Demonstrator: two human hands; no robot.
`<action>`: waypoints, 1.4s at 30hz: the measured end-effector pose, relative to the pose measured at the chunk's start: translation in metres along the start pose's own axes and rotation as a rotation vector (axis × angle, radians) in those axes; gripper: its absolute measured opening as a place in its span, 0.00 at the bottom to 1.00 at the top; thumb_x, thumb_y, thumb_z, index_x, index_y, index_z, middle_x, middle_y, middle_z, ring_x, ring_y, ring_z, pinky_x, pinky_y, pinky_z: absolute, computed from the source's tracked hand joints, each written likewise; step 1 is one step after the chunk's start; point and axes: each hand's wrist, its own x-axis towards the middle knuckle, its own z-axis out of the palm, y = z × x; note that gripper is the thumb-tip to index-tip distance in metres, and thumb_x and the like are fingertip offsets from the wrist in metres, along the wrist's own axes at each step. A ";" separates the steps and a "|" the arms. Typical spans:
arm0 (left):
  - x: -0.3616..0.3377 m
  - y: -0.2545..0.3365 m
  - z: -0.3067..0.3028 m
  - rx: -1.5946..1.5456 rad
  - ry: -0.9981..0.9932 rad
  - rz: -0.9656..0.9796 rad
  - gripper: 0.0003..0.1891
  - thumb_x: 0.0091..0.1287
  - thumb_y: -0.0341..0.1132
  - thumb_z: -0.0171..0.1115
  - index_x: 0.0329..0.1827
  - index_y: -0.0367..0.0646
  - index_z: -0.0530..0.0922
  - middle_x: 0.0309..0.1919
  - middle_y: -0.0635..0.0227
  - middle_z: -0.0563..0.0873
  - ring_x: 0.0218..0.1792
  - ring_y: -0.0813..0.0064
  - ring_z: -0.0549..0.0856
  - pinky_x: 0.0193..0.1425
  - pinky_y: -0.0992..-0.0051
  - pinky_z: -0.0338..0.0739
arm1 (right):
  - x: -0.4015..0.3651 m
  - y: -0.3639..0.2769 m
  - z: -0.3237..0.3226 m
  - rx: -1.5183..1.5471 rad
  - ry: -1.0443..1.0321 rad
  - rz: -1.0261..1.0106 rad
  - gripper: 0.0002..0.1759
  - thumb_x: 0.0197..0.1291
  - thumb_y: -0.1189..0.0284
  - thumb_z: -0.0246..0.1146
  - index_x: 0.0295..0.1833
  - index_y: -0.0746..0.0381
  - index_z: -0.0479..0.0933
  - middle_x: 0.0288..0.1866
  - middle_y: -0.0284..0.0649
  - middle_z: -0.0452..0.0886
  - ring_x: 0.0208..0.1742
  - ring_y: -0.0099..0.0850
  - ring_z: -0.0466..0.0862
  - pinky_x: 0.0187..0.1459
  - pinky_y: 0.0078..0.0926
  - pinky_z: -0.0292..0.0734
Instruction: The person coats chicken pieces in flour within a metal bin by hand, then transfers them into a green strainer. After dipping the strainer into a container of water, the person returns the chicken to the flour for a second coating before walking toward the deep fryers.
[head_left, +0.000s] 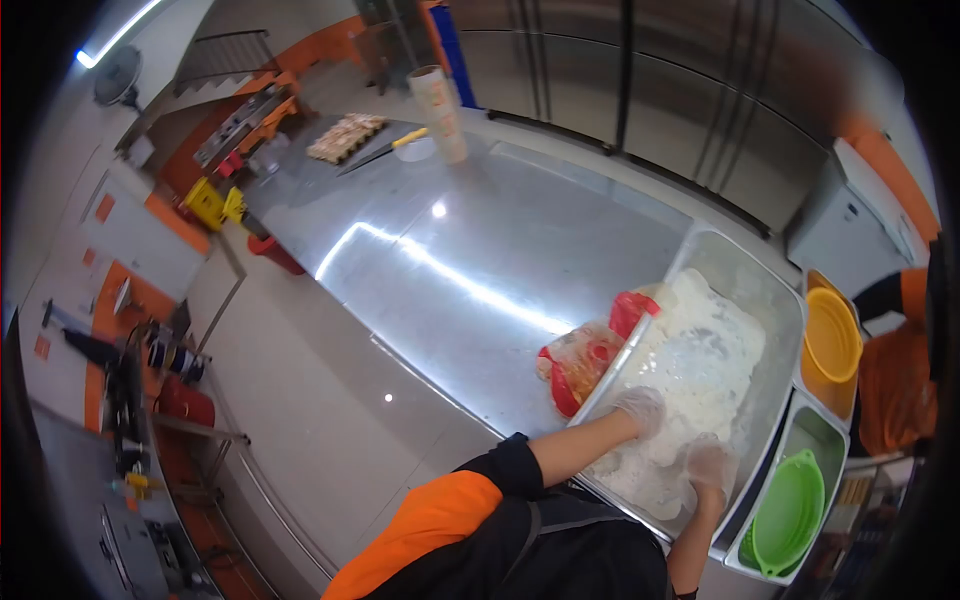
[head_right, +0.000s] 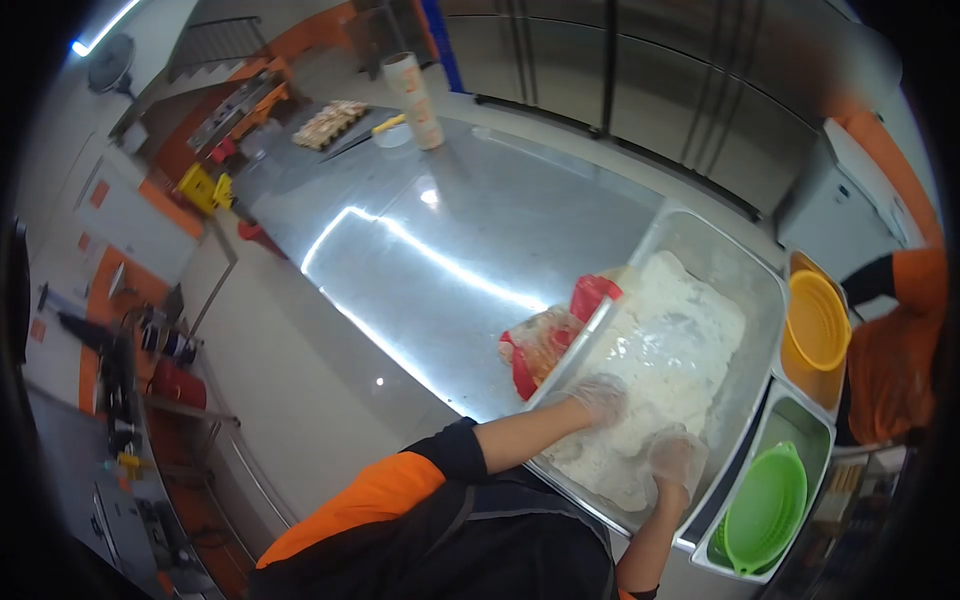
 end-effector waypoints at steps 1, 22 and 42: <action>-0.001 0.000 -0.002 0.014 -0.066 -0.028 0.11 0.46 0.33 0.47 0.27 0.39 0.77 0.29 0.54 0.78 0.33 0.63 0.78 0.38 0.69 0.71 | 0.001 -0.012 -0.024 0.031 -0.118 0.083 0.09 0.39 0.73 0.50 0.25 0.65 0.73 0.27 0.49 0.74 0.34 0.42 0.73 0.38 0.36 0.65; -0.004 -0.003 -0.040 0.097 -0.135 0.020 0.11 0.47 0.32 0.44 0.24 0.35 0.74 0.29 0.50 0.76 0.34 0.59 0.75 0.39 0.67 0.67 | -0.017 -0.004 -0.024 0.508 -0.169 0.259 0.21 0.39 0.63 0.55 0.39 0.67 0.67 0.36 0.49 0.71 0.40 0.40 0.71 0.42 0.31 0.66; -0.050 0.029 0.014 -1.294 -0.496 -0.472 0.17 0.52 0.35 0.52 0.44 0.35 0.67 0.33 0.64 0.73 0.38 0.75 0.70 0.41 0.77 0.65 | -0.028 -0.066 -0.050 2.158 -0.475 0.955 0.08 0.48 0.71 0.44 0.25 0.61 0.67 0.21 0.36 0.68 0.22 0.28 0.68 0.24 0.25 0.64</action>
